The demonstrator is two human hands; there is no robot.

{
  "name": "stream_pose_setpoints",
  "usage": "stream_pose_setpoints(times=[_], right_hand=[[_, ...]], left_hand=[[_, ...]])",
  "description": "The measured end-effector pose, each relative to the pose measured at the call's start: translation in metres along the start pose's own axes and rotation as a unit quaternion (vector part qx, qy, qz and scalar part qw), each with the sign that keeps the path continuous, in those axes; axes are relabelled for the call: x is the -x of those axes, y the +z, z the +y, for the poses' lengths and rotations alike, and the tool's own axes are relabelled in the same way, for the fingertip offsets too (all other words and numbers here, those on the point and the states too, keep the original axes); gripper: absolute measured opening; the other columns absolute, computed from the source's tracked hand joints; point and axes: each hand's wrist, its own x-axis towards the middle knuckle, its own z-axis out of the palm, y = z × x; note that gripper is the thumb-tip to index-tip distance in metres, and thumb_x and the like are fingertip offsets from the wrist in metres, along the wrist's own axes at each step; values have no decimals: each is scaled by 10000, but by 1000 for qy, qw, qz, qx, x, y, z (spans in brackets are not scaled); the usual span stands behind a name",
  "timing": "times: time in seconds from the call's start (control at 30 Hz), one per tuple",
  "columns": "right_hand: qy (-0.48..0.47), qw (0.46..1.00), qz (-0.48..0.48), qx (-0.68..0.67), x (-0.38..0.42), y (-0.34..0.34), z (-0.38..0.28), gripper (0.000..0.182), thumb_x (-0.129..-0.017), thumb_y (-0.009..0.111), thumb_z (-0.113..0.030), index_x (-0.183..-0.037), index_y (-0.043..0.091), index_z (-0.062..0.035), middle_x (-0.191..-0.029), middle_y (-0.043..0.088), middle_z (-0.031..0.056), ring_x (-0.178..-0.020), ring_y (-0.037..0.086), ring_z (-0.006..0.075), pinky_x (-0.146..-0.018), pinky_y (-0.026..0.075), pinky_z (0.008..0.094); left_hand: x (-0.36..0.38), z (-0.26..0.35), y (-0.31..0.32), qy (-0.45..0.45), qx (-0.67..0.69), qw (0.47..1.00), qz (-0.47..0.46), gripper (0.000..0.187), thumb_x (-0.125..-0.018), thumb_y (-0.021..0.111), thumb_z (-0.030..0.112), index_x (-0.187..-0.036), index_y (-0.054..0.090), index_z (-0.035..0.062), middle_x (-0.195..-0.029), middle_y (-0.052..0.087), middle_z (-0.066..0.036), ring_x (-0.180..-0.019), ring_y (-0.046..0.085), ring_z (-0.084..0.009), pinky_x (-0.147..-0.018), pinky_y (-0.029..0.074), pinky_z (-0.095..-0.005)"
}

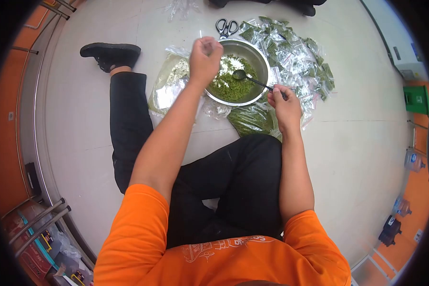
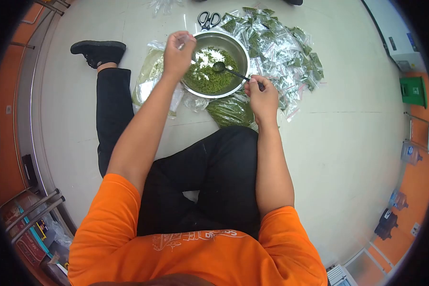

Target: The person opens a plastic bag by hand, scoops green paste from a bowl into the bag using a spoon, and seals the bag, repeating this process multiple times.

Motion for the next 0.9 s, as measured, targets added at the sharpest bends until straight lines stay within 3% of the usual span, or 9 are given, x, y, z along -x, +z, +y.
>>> stream_pose_setpoints(times=[0.2, 0.3, 0.5, 0.57, 0.6, 0.7, 0.83, 0.87, 0.9], right_hand=[[-1, 1000, -10, 21, 0, 0, 2, 212, -988, 594, -88, -1150, 657, 34, -927, 681, 82, -810, 650, 123, -733, 549, 258], [1, 999, -18, 40, -2, 1, 3, 214, -984, 593, -82, -1150, 657, 36, -927, 678, 76, -795, 641, 119, -724, 545, 257], [27, 995, -30, 86, 2, -1, 1, 235, -964, 610, -94, -1160, 662, 24, -937, 672, 60, -799, 633, 113, -705, 530, 251], [-47, 980, -12, 192, -8, -6, 28, 332, -920, 657, -167, -1186, 637, 30, -1005, 683, 142, -893, 659, 253, -817, 528, 351], [-99, 958, 12, 269, -7, -9, 32, 365, -905, 665, -180, -1200, 625, 31, -1047, 678, 174, -947, 653, 297, -866, 516, 380], [-217, 902, 66, 367, 0, -9, 13, 475, -850, 690, -201, -1253, 581, 25, -1191, 617, 266, -1159, 564, 418, -1030, 427, 466], [-289, 895, 51, 336, 28, 16, -38, 438, -861, 675, -171, -1240, 578, 25, -1194, 594, 250, -1181, 544, 405, -1037, 418, 459], [-305, 893, 29, 330, 36, 26, -54, 432, -865, 671, -168, -1239, 579, 27, -1194, 594, 250, -1180, 544, 403, -1037, 418, 458], [-318, 890, 6, 326, 42, 35, -64, 425, -869, 667, -166, -1237, 580, 28, -1195, 594, 250, -1178, 545, 401, -1036, 419, 457]], left_hand=[[-59, -15, -48, -20, -170, 983, 70, 608, -865, 734, 358, -1341, 506, 55, -1399, 370, -242, -1178, 508, -282, -1003, 454, -364], [-52, -46, -75, -85, -265, 961, -5, 749, -821, 764, 399, -1388, 462, 15, -1444, 312, -277, -1264, 455, -344, -1047, 435, -380], [10, -46, -128, -115, -443, 889, -26, 864, -756, 791, 359, -1377, 398, -95, -1395, 412, -313, -1306, 461, -429, -1081, 423, -433], [35, -37, -134, -166, -501, 843, -102, 814, -744, 806, 389, -1318, 464, -75, -1330, 493, -313, -1220, 544, -444, -1020, 475, -460], [47, -33, -137, -170, -521, 827, -124, 613, -739, 804, 413, -1125, 616, -23, -1157, 630, -276, -1075, 628, -411, -947, 511, -447], [53, -55, -143, -185, -525, 808, -193, 347, -764, 793, 292, -996, 674, 63, -1020, 694, -201, -980, 672, -367, -858, 530, -431], [62, -47, -143, -109, -479, 865, -103, 254, -754, 788, 214, -950, 688, 86, -946, 706, -177, -946, 684, -339, -861, 531, -420], [67, -52, -139, -90, -499, 862, -16, 242, -744, 766, 169, -954, 689, 77, -904, 710, -167, -920, 693, -328, -846, 537, -412], [68, -61, -142, -111, -487, 864, -55, 253, -742, 759, 160, -966, 685, 69, -903, 710, -168, -912, 693, -331, -840, 539, -411]])
